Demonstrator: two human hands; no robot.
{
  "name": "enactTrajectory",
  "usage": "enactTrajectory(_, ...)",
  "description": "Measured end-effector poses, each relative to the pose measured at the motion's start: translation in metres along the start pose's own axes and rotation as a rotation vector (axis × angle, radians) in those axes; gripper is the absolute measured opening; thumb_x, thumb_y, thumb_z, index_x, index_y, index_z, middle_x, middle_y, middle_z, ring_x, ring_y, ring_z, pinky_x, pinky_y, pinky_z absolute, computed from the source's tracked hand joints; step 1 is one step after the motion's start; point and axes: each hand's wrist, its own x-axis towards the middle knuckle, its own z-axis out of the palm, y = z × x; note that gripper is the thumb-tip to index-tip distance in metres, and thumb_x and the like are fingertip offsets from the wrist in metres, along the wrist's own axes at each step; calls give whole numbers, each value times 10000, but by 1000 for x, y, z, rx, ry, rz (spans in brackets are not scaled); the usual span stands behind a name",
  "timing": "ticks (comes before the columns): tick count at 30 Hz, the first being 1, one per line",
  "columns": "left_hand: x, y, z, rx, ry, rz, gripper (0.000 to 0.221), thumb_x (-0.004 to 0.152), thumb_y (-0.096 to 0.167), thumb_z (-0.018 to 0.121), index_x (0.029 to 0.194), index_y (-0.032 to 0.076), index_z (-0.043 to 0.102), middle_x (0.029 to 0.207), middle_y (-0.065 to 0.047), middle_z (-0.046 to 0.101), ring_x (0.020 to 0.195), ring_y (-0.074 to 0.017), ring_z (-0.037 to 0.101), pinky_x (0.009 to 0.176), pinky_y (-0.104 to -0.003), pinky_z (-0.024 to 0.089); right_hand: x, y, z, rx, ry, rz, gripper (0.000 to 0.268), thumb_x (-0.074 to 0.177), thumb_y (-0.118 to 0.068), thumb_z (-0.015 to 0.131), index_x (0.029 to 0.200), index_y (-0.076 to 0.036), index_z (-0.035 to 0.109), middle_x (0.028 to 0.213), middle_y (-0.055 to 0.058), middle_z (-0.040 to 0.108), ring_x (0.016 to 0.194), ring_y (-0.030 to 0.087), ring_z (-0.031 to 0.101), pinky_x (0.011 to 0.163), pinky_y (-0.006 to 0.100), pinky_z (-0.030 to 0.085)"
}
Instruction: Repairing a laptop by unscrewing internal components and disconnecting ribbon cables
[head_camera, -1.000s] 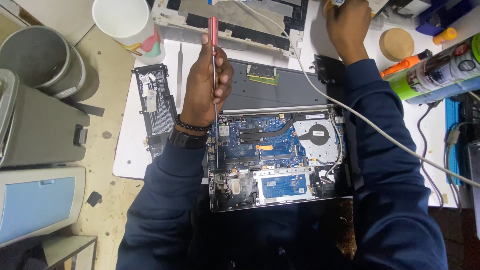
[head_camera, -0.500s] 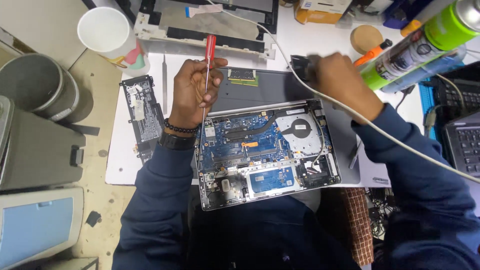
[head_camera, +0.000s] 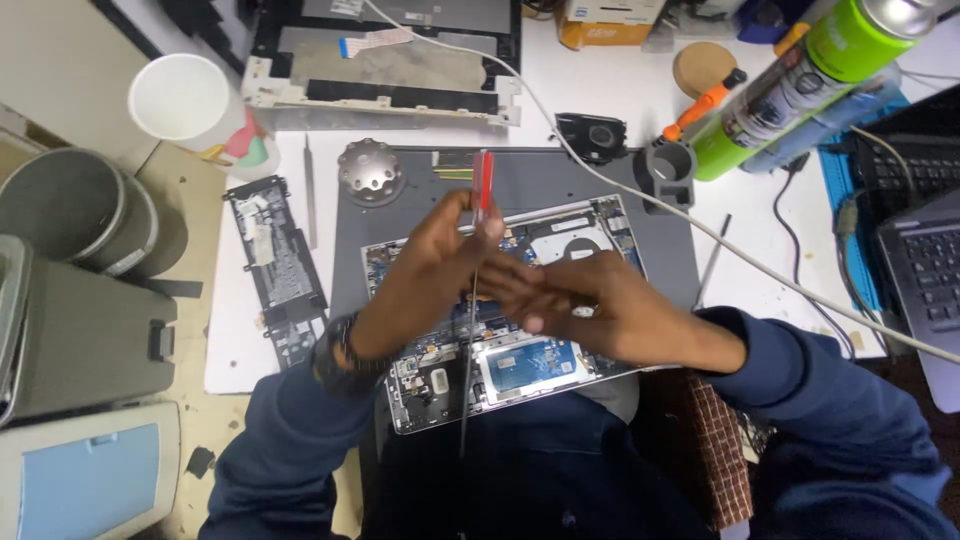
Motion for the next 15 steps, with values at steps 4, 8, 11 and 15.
enactTrajectory(4, -29, 0, 17, 16, -39, 85, 336, 1073, 314, 474, 1258, 37, 432, 786, -298, 698, 623, -361, 762, 521, -386, 604, 0, -2, -16, 114, -218, -49, 311, 918, -227, 747, 1027, 63, 720, 777, 241, 773, 746, 417, 801, 592, 448, 636)
enactTrajectory(8, -69, 11, 16, 74, -29, 56, 422, 1052, 184, 454, 1263, -150, 602, 414, -190, 553, 399, -272, 690, 275, -230, 381, -2, 48, -61, -547, -258, 559, 439, 975, -537, 586, 893, -164, 802, 726, 32, 743, 635, 172, 635, 636, 348, 474)
enactTrajectory(11, -90, -14, -14, 102, -73, 150, 524, 1137, 269, 306, 1384, -131, 537, 604, -125, 745, 322, -71, 532, 237, -185, 438, 0, 134, -118, -835, 271, 169, 369, 1013, -199, 583, 683, -34, 590, 567, 179, 544, 493, 303, 494, 529, 474, 322)
enactTrajectory(15, -94, -46, -30, 37, 205, 76, 580, 1079, 311, 367, 1375, -150, 556, 363, -91, 545, 210, -187, 485, 258, -324, 449, 48, 170, -163, -971, 624, -43, 324, 998, -109, 667, 745, 2, 498, 751, 216, 569, 725, 449, 550, 632, 551, 392)
